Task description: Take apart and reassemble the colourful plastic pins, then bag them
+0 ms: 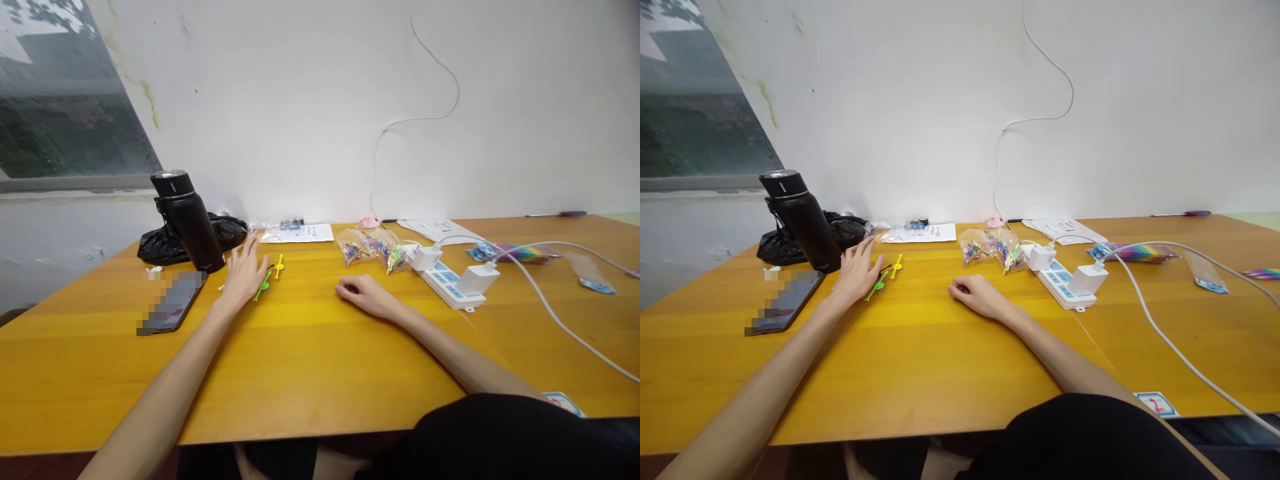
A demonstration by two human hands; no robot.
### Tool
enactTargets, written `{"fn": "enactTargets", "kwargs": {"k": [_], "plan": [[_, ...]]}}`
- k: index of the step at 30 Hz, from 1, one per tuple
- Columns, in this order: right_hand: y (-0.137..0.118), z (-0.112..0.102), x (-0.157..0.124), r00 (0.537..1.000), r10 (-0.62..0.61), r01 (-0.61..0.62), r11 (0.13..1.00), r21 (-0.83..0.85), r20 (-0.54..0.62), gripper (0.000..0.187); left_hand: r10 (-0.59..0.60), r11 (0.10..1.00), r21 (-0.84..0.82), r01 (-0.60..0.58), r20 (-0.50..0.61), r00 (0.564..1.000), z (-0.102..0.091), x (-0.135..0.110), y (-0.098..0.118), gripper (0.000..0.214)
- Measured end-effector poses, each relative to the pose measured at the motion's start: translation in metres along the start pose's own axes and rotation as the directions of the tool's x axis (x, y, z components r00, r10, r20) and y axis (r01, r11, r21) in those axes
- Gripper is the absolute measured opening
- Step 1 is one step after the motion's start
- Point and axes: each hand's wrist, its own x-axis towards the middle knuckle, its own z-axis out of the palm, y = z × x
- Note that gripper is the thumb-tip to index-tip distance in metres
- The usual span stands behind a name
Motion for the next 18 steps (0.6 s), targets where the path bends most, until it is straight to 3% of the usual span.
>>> {"fn": "enactTargets", "kwargs": {"k": [3, 5, 9, 14, 16, 18], "plan": [[0.000, 0.001, -0.001, 1.000, 0.001, -0.001, 1.000, -0.006, -0.017, 0.036, 0.252, 0.956, -0.155, -0.251, -0.012, 0.968, -0.004, 0.001, 0.010, 0.061], [0.000, 0.002, 0.000, 0.999, 0.015, -0.015, 1.000, 0.002, -0.053, 0.034, 0.346, 0.919, -0.199, -0.339, 0.001, 0.938, -0.006, 0.000, 0.017, 0.061], [0.000, 0.002, 0.001, 0.974, 0.063, -0.049, 0.997, 0.067, -0.217, 0.025, 0.415, 0.890, -0.225, -0.396, 0.041, 0.909, -0.006, -0.003, 0.023, 0.061], [-0.004, -0.008, 0.002, 0.842, 0.080, 0.006, 0.988, 0.157, -0.534, 0.022, 0.431, 0.886, -0.238, -0.399, 0.103, 0.896, -0.007, -0.005, 0.025, 0.060], [-0.007, -0.012, 0.001, 0.813, 0.021, 0.050, 0.993, 0.106, -0.581, 0.024, 0.424, 0.889, -0.247, -0.386, 0.119, 0.898, -0.009, -0.006, 0.028, 0.059], [-0.009, -0.014, 0.001, 0.816, -0.063, 0.100, 0.994, 0.033, -0.575, 0.026, 0.424, 0.887, -0.260, -0.382, 0.128, 0.896, -0.010, -0.008, 0.032, 0.058]]}}
